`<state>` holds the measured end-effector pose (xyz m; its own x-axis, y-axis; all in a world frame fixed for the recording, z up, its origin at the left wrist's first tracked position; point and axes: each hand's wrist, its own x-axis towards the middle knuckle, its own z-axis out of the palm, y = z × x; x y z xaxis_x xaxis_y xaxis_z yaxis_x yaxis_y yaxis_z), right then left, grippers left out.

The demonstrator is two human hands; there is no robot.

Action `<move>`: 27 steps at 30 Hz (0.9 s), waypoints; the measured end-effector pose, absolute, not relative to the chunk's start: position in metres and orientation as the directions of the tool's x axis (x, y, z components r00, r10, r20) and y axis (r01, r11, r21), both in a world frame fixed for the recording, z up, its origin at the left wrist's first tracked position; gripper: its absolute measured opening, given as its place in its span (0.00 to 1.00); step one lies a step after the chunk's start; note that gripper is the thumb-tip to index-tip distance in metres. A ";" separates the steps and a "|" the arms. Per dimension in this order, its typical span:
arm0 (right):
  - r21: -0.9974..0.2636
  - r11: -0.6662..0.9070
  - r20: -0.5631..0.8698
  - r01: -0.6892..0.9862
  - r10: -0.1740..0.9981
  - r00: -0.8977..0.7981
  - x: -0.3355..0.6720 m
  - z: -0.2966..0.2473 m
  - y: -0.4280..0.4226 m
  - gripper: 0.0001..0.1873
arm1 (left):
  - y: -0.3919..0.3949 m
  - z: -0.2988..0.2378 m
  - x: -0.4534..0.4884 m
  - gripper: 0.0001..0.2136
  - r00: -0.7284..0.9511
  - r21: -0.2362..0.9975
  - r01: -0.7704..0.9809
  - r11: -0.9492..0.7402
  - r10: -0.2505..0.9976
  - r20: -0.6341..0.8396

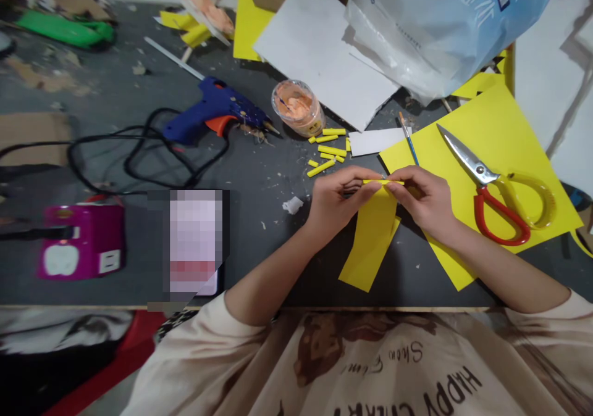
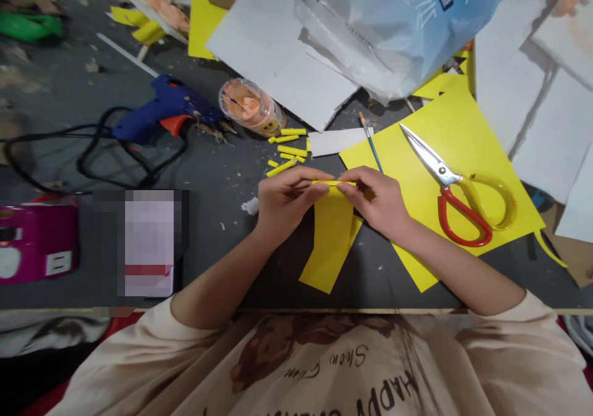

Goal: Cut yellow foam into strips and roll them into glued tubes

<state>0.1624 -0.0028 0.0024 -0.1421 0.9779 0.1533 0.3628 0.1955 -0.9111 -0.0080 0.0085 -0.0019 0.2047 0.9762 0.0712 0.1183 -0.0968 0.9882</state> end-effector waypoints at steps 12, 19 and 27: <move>-0.701 0.542 0.445 0.464 0.841 -0.309 0.173 0.002 0.002 0.03 | 0.013 0.001 -0.010 0.11 0.227 0.964 0.160 -0.212 0.958 0.173; -0.695 0.548 0.440 0.466 0.836 -0.327 0.172 0.002 0.002 0.06 | 0.010 -0.001 -0.010 0.09 0.267 0.956 0.169 -0.239 0.945 0.189; -0.723 0.506 0.410 0.471 0.862 -0.297 0.172 0.003 0.002 0.05 | 0.010 -0.004 -0.010 0.06 0.243 0.929 0.222 -0.297 0.939 0.242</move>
<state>0.1718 0.0017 0.0029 -0.2974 0.8622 0.4101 0.4708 0.5062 -0.7226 -0.0099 0.0099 -0.0037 0.2428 0.9394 0.2419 0.2218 -0.2966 0.9289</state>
